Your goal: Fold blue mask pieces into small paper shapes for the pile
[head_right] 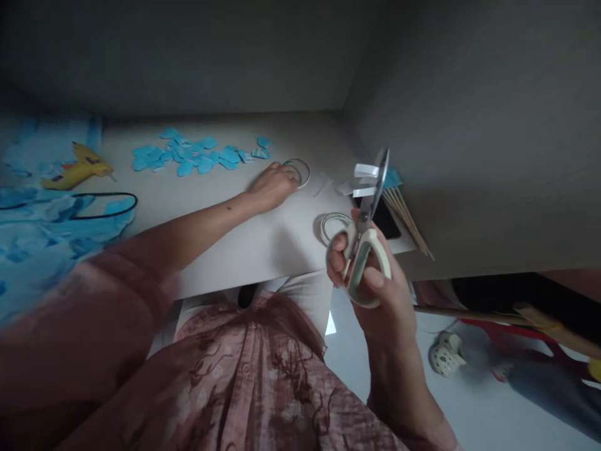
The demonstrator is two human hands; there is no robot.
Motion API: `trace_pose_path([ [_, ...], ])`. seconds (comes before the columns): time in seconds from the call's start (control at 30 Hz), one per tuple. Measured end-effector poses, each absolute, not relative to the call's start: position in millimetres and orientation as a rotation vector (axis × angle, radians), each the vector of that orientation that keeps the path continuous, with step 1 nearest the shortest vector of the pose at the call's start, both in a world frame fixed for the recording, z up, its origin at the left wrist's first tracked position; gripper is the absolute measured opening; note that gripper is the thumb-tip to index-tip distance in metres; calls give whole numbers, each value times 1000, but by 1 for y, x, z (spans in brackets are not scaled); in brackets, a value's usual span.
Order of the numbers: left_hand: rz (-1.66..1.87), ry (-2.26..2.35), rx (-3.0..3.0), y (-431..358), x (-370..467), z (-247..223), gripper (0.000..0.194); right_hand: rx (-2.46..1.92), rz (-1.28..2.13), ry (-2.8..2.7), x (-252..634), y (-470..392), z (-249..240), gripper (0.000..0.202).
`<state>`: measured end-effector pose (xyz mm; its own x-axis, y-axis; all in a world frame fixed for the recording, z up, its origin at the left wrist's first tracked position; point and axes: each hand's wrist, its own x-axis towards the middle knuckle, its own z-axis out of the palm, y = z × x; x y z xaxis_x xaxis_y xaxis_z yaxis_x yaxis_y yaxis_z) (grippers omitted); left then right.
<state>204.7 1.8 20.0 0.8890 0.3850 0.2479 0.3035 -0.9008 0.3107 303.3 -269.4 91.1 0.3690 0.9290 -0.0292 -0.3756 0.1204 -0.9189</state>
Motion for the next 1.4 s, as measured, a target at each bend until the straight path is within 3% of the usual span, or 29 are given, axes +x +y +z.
trace_pose_path([
  [0.2,401,754,2795,-15,181,25,36,-1225,1193,-765,307,-259,75,52],
  [0.37,84,597,2899,-63,102,44,30,-1432,1095,-971,300,-221,61,32],
  [0.53,209,386,2779,-133,28,68,31,-1559,863,-1306,293,-150,30,33],
  [0.63,286,291,2656,-150,6,71,31,-1695,830,-1487,292,-119,16,44],
  [0.7,288,241,2603,-150,1,67,29,-1814,664,-1700,293,-109,16,41],
  [0.77,279,164,2588,-145,4,64,26,-1894,259,-1869,293,-107,23,38],
  [0.87,234,1,2593,-137,19,65,18,-1743,-72,-1980,281,-110,41,42],
  [1.0,44,-196,2573,-132,40,83,18,-1513,227,-2146,244,-112,55,35],
  [1.17,51,-182,2652,-159,31,99,24,-1330,461,-2328,190,-106,52,32],
  [1.3,108,-218,2736,-193,17,86,33,-1094,606,-2525,142,-95,54,35],
  [1.4,97,-199,2687,-204,13,73,24,-973,658,-2621,105,-86,53,35],
])
